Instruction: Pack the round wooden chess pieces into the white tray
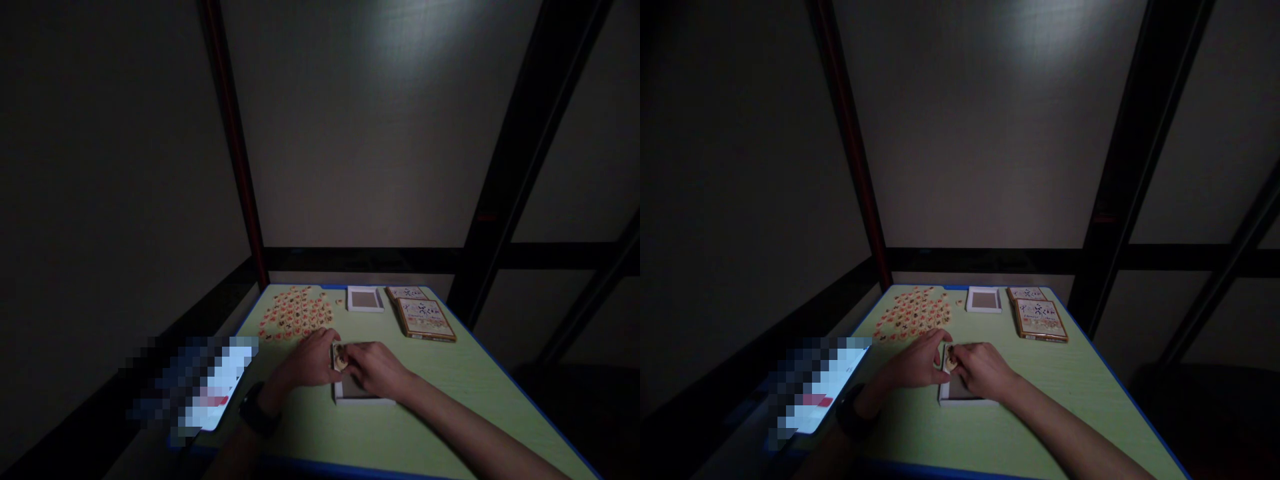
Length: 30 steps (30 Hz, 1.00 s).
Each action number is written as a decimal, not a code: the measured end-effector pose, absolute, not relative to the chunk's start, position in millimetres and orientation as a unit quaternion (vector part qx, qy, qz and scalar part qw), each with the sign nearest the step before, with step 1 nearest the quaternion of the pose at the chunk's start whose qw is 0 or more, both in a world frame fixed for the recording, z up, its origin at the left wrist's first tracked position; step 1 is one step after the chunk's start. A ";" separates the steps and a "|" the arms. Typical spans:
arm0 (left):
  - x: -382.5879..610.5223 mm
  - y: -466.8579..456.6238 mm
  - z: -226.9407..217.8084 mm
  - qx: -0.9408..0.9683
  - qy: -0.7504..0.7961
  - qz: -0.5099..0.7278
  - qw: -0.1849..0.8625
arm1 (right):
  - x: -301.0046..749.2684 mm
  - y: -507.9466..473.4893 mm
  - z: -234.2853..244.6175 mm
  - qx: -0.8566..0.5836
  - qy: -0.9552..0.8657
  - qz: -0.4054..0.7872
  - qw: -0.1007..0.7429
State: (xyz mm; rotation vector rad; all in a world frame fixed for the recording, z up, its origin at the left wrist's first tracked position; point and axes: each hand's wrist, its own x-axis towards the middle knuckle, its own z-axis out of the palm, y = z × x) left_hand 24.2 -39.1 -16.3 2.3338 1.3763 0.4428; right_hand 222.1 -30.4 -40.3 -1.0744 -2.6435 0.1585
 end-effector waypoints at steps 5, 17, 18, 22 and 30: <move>26.6 -36.3 -23.7 0.835 0.478 0.161 0.219 | 219.3 -29.4 -44.2 -0.366 -0.919 0.052 0.139; 30.2 -32.6 -28.1 0.846 0.468 0.172 0.188 | 227.4 -30.5 -40.0 -0.354 -0.910 0.086 0.197; 32.2 -32.8 -27.5 0.848 0.467 0.167 0.185 | 228.9 -30.6 -38.5 -0.356 -0.908 0.089 0.204; 40.6 -34.7 -26.6 0.851 0.475 0.156 0.163 | 234.0 -29.0 -33.2 -0.368 -0.895 0.107 0.228; 39.1 -36.3 -24.8 0.844 0.491 0.155 0.153 | 240.5 -24.9 -25.7 -0.394 -0.860 0.127 0.298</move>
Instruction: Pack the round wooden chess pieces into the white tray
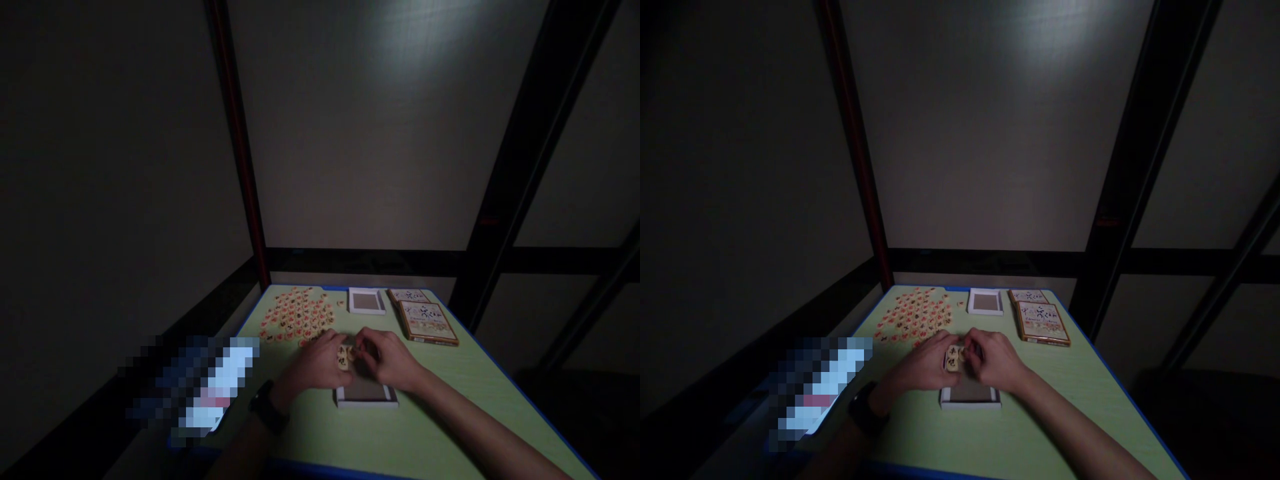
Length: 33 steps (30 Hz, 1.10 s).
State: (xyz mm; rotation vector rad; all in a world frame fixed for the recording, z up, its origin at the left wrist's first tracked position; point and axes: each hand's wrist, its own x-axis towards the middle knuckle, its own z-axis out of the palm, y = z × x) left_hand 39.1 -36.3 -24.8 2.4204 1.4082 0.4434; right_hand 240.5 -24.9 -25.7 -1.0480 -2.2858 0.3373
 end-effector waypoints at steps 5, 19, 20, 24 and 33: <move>24.5 -18.0 -20.2 0.820 0.513 0.227 0.112 | 241.5 -19.4 -30.6 -0.422 -0.831 0.118 0.344; 14.3 5.6 -23.9 0.745 0.652 0.143 -0.018 | 216.9 27.9 -15.9 -0.443 -0.880 0.057 0.161; 14.9 3.2 -24.7 0.748 0.649 0.137 -0.018 | 211.9 34.6 -13.9 -0.439 -0.886 0.054 0.143; 13.0 -3.4 -24.2 0.758 0.640 0.124 -0.022 | 192.6 55.8 -10.4 -0.423 -0.898 0.053 0.107; -1.2 2.1 -22.8 0.726 0.677 0.109 -0.055 | 178.4 58.6 -8.8 -0.396 -0.908 0.078 0.113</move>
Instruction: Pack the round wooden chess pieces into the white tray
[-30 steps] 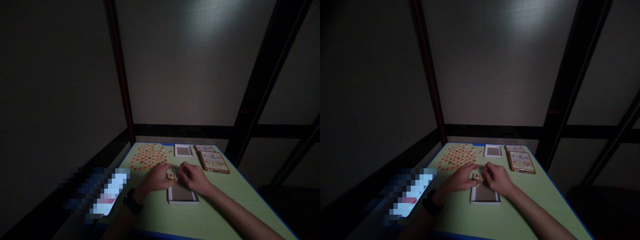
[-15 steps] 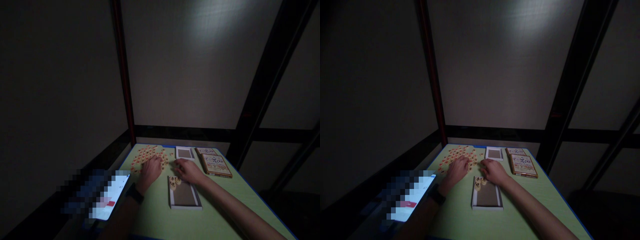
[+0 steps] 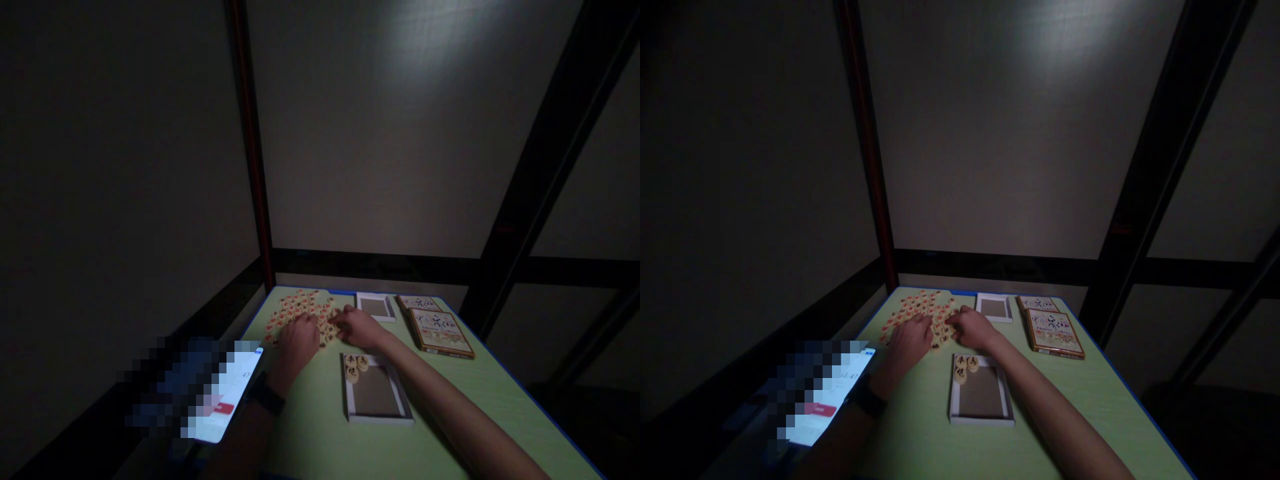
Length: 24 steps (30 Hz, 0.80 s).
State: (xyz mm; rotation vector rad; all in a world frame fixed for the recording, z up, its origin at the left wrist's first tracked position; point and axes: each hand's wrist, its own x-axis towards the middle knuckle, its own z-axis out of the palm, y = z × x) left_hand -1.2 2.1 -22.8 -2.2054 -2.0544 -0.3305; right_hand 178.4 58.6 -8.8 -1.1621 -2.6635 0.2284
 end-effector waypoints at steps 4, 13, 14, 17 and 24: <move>-3.3 1.9 -20.2 -0.722 -0.684 -0.094 0.049 | 178.2 60.5 -8.6 -0.333 -0.923 0.118 0.154; -8.3 5.5 -18.1 -0.692 -0.709 -0.126 0.047 | 155.0 54.0 -7.5 -0.292 -0.939 0.145 0.112; -8.9 6.8 -19.5 -0.690 -0.709 -0.135 0.052 | 150.3 51.7 -6.3 -0.301 -0.940 0.127 0.096; -9.2 8.6 -23.7 -0.696 -0.702 -0.141 0.052 | 139.0 45.9 -3.5 -0.330 -0.940 0.066 0.047; -7.3 6.8 -28.1 -0.713 -0.688 -0.126 0.050 | 134.8 40.8 -1.1 -0.351 -0.936 0.012 -0.015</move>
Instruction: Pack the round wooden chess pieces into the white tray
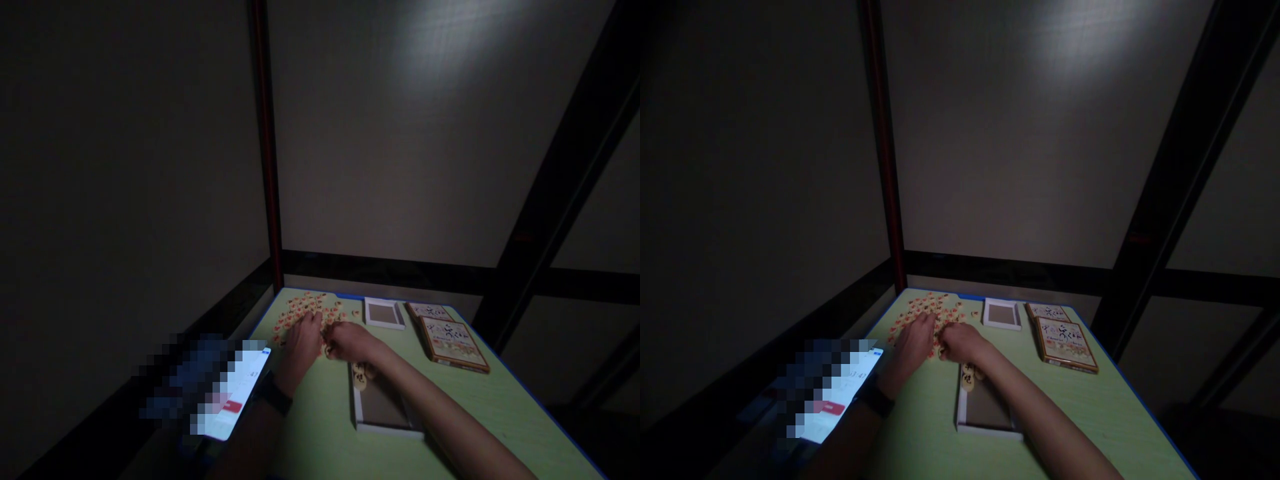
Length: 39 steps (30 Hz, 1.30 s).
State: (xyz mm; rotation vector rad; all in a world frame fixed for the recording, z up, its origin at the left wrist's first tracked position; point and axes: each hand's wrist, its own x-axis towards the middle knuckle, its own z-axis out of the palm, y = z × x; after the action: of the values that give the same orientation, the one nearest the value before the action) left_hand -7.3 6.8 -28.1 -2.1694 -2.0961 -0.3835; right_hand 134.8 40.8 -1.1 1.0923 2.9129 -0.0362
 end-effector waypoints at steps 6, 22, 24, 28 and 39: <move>-5.2 5.0 -26.3 -0.715 -0.690 -0.102 0.044 | 137.0 39.0 -0.6 0.315 0.949 0.002 0.030; -3.7 9.8 -34.7 -0.744 -0.657 -0.126 0.008 | 171.3 62.8 23.5 0.351 0.927 -0.117 -0.056; -2.9 8.4 -32.4 -0.740 -0.660 -0.131 0.000 | 175.6 69.3 22.6 0.355 0.921 -0.136 -0.079; -0.5 5.4 -30.8 -0.741 -0.655 -0.144 -0.002 | 180.7 84.4 15.3 0.368 0.915 -0.122 -0.114; 13.7 -5.2 -22.9 -0.756 -0.642 -0.131 0.006 | 143.4 147.9 4.1 0.421 0.897 -0.040 -0.127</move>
State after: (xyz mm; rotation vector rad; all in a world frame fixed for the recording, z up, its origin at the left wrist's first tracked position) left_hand 13.7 -5.2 -22.9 -2.3650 -2.0087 -0.4116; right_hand 143.4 147.9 4.1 1.4410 3.0733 -0.1386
